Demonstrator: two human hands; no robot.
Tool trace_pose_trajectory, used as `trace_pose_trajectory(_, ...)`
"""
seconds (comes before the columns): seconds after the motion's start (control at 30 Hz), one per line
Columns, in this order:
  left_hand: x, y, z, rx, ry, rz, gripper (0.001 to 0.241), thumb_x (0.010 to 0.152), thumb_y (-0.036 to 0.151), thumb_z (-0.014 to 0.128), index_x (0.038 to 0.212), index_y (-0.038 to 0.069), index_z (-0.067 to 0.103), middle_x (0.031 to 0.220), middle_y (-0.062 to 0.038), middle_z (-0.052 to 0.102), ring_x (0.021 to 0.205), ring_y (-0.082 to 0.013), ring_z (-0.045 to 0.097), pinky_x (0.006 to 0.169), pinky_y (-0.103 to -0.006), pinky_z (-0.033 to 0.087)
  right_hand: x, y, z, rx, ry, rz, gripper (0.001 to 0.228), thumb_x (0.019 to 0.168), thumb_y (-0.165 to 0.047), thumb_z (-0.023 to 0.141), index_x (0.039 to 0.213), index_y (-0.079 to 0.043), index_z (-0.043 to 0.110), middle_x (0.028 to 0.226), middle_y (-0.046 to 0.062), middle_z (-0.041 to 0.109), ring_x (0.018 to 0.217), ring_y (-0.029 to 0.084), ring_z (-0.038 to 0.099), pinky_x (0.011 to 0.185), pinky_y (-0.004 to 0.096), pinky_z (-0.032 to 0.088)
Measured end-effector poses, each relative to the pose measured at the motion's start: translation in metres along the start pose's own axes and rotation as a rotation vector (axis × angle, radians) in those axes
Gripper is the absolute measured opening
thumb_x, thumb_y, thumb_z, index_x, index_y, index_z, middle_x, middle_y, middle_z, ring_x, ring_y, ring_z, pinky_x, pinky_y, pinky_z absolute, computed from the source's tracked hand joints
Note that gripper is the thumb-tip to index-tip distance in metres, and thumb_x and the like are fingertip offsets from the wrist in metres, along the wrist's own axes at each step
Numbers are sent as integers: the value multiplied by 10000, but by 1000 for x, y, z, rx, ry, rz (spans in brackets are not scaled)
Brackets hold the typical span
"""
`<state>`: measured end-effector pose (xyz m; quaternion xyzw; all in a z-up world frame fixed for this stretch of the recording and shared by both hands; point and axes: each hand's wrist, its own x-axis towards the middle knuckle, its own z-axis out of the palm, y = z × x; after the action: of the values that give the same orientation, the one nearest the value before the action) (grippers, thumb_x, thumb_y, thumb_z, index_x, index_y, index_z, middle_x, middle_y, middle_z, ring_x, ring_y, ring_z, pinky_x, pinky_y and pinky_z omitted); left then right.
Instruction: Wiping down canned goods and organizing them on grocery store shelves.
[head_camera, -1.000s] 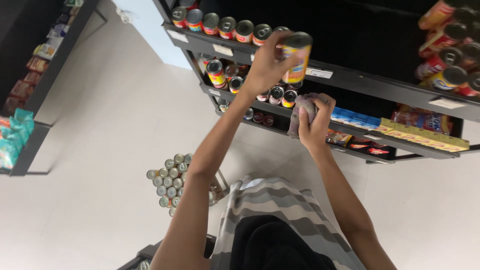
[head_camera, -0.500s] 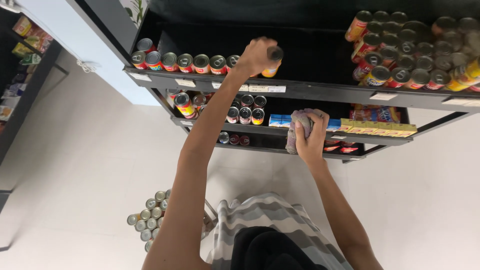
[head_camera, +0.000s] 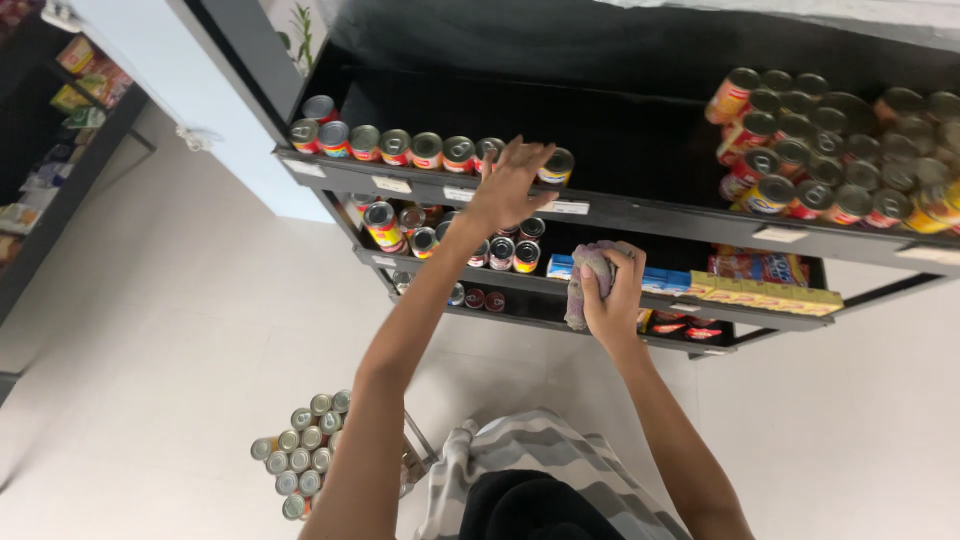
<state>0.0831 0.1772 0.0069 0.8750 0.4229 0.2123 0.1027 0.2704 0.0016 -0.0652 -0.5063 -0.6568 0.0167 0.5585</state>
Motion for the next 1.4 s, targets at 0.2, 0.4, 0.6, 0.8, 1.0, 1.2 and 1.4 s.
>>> trace_pose_trajectory(0.2,-142,-33,16,-139,105,-237,645,904,431,754,1459,176,549,1516,-90,495,1486,-337,333,1181,-629,220,5,-31,57,152,-217,-85,319,1020,-165,666,1252,-1,521,1243,218,533,1157,366,531,1029,459,449)
trace_pose_trajectory(0.4,-319,-91,59,-151,234,-749,562,881,371,770,1377,164,605,1437,-54,558,1416,-331,402,1117,-600,300,-15,-83,147,352,-610,-170,295,1021,-134,669,1254,0,548,1252,201,574,1178,367,539,1074,478,431)
trace_pose_trajectory(0.6,-478,-87,94,-148,345,-1251,539,857,231,789,1361,168,608,1384,-36,586,1336,-308,503,1064,-543,405,-82,-107,239,451,-913,-260,317,1053,-145,690,1278,13,533,1277,217,534,1214,386,528,1103,498,430)
trace_pose_trajectory(0.8,-594,-84,181,-131,316,-1734,527,795,87,739,1299,119,588,1340,-112,552,1234,-380,540,947,-555,485,-149,-129,308,463,-1170,-293,312,1060,-135,699,1288,8,539,1275,222,517,1195,390,542,1075,500,446)
trace_pose_trajectory(1.0,-673,-69,273,-168,595,-2127,555,826,102,726,1322,69,479,1349,-209,502,1134,-439,611,918,-543,540,-204,-136,336,472,-1358,-215,315,1059,-146,716,1286,-4,551,1258,221,508,1165,382,556,1032,473,478)
trace_pose_trajectory(1.2,-687,-90,294,-390,875,-2141,772,784,289,841,1400,65,434,1369,-244,494,1179,-454,595,966,-496,518,-222,-137,338,418,-1451,-195,313,1045,-135,714,1279,-7,551,1259,212,518,1172,379,552,1037,463,479)
trace_pose_trajectory(1.4,-668,-125,271,-425,887,-2173,853,740,296,845,1437,48,418,1322,-256,536,1181,-439,595,990,-481,510,-220,-141,336,372,-1530,-211,324,1027,-139,715,1272,-6,551,1254,217,512,1155,386,558,1016,460,484)
